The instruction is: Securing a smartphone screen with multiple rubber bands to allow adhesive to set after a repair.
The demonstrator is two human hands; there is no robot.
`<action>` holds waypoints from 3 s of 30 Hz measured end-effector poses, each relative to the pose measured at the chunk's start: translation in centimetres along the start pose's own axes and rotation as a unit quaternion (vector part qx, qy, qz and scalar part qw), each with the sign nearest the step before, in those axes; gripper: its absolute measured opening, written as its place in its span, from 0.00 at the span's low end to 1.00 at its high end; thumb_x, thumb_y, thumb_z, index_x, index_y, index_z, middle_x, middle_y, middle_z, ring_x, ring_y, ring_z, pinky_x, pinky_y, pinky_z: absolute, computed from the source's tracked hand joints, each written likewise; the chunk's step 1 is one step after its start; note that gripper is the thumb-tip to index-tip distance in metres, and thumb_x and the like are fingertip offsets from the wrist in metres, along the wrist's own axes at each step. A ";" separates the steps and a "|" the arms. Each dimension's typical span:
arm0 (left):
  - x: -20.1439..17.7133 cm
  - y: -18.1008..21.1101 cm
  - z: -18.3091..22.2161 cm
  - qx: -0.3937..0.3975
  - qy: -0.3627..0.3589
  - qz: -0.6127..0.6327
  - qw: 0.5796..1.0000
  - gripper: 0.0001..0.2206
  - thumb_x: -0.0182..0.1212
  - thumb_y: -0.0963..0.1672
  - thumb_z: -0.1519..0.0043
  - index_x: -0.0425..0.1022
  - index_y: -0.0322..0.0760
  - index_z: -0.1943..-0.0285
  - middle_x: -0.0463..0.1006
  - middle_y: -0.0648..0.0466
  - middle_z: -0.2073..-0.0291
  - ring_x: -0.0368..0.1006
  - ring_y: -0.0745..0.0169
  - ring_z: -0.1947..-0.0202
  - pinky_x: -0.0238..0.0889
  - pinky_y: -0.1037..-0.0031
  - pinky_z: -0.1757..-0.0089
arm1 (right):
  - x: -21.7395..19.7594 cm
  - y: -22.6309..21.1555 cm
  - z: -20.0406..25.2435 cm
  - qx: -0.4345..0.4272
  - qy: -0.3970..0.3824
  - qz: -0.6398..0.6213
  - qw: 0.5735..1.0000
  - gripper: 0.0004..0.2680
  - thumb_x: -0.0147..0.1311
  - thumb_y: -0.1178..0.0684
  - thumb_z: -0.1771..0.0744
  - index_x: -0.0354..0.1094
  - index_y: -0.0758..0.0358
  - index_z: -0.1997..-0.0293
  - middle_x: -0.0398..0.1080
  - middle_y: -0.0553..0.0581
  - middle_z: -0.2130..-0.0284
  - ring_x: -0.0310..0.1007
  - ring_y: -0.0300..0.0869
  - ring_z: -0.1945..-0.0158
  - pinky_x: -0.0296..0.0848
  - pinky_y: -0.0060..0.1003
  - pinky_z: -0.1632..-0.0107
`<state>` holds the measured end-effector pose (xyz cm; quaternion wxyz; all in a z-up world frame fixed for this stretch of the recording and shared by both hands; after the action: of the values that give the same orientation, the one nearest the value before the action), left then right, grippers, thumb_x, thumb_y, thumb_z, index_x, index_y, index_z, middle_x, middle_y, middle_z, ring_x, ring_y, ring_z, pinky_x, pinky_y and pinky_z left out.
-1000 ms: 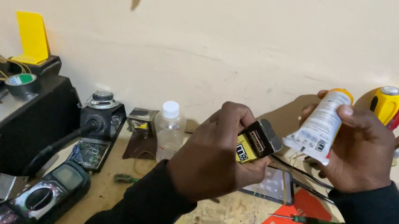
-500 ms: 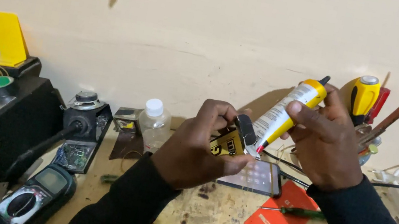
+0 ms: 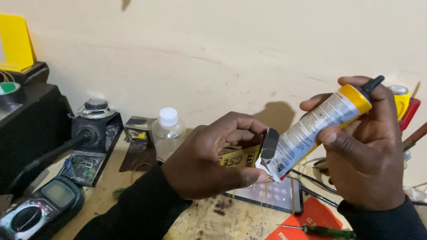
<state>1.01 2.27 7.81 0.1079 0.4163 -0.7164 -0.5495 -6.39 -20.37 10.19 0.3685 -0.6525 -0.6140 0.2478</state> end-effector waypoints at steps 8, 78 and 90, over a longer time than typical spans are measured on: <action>0.5 -0.6 -0.3 -0.012 -0.017 0.172 0.985 0.35 0.74 0.50 0.48 0.68 0.33 0.32 0.80 0.36 0.37 0.78 0.48 0.38 0.76 0.63 0.42 | 1.2 -1.4 0.4 -0.032 0.041 0.071 0.996 0.24 0.61 0.60 0.36 0.57 0.58 0.33 0.71 0.67 0.52 0.75 0.52 0.44 0.80 0.47 0.48; 2.2 -2.4 -0.2 0.113 0.075 -0.043 0.990 0.25 0.70 0.43 0.40 0.61 0.37 0.36 0.78 0.46 0.51 0.78 0.55 0.56 0.71 0.68 0.55 | 5.9 0.5 2.7 -0.147 -0.072 0.293 0.942 0.05 0.58 0.58 0.31 0.80 0.65 0.55 0.80 0.64 0.53 0.80 0.51 0.44 0.83 0.43 0.41; 2.1 -3.4 -0.3 0.072 0.027 -0.082 0.994 0.45 0.71 0.48 0.46 0.44 0.31 0.24 0.75 0.32 0.40 0.81 0.42 0.49 0.77 0.59 0.54 | 5.2 0.7 1.2 -0.081 -0.234 0.359 0.900 0.13 0.65 0.47 0.35 0.67 0.57 0.50 0.69 0.59 0.37 0.68 0.47 0.32 0.67 0.43 0.33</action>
<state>1.53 0.41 4.33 0.0514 0.4953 -0.7142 -0.4919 -6.29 -14.98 9.58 0.0455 -0.7794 -0.4248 0.4582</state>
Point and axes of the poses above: each hand's wrist, its own z-axis away from the middle knuckle, its own x-axis out of the palm, y = z × x, the point moved 3 cm from there along -z, towards the middle knuckle
